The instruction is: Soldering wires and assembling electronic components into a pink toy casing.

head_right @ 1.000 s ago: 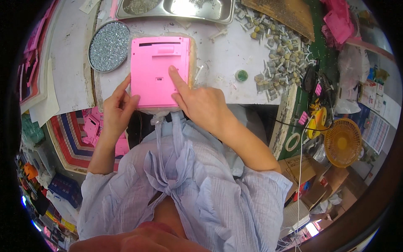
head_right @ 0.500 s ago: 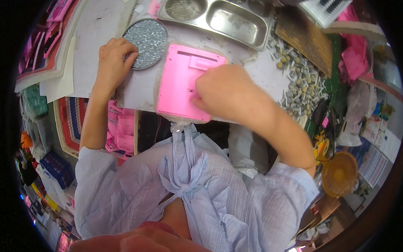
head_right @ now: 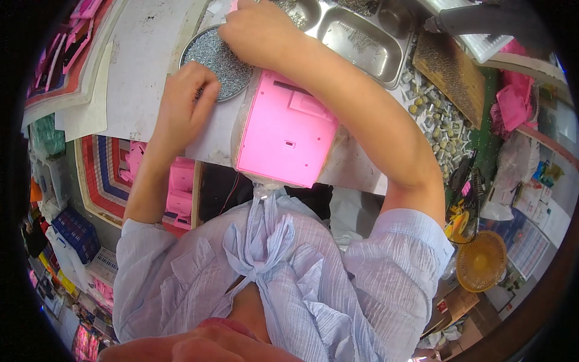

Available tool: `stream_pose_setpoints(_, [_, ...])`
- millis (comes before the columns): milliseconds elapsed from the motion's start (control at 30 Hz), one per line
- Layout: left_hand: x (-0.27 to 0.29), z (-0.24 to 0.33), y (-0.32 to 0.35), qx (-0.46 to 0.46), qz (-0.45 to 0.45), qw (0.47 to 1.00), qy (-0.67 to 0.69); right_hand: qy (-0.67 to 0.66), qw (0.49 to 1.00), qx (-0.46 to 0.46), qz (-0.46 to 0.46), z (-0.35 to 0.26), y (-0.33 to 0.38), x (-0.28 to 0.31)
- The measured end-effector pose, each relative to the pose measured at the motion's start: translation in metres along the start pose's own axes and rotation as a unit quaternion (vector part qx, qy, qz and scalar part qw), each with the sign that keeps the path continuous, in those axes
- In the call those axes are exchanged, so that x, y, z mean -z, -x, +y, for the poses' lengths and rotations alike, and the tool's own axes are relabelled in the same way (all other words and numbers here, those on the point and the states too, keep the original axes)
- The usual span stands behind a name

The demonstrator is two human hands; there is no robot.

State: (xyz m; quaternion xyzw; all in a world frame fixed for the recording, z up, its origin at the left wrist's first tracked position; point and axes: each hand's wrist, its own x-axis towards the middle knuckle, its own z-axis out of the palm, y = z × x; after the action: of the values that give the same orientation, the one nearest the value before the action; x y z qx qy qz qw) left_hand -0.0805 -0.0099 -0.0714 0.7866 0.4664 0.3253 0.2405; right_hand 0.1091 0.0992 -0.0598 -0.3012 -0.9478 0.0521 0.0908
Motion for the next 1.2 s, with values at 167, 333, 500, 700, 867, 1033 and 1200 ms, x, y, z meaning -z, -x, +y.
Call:
stream_pose_setpoints(167, [-0.013,0.041,0.01,-0.057,-0.007,0.997,0.055,-0.123,0.975,-0.017,0.185,-0.003,0.049,0.061])
stream_pose_setpoints(333, [-0.025,0.07,0.023,-0.159,-0.103,0.98,0.059,-0.157,0.941,-0.163,0.253,-0.027,0.173,0.07])
stream_pose_setpoints(500, [-0.049,0.082,0.02,-0.239,-0.192,0.951,0.038,-0.22,0.9,-0.285,0.247,-0.094,0.244,0.031])
stream_pose_setpoints(700, [-0.051,0.088,0.019,-0.243,-0.229,0.943,-0.009,-0.242,0.877,-0.294,0.293,-0.122,0.251,0.005])
stream_pose_setpoints(867, [-0.053,0.092,0.023,-0.229,-0.23,0.946,-0.03,-0.174,0.908,-0.304,0.228,-0.131,0.251,0.01])
stream_pose_setpoints(1033, [-0.053,0.092,0.024,-0.218,-0.237,0.946,-0.025,-0.124,0.931,-0.307,0.155,-0.132,0.246,0.026])
stream_pose_setpoints(1200, [-0.054,0.092,0.024,-0.215,-0.243,0.946,-0.029,-0.112,0.939,-0.304,0.118,-0.129,0.245,0.033])
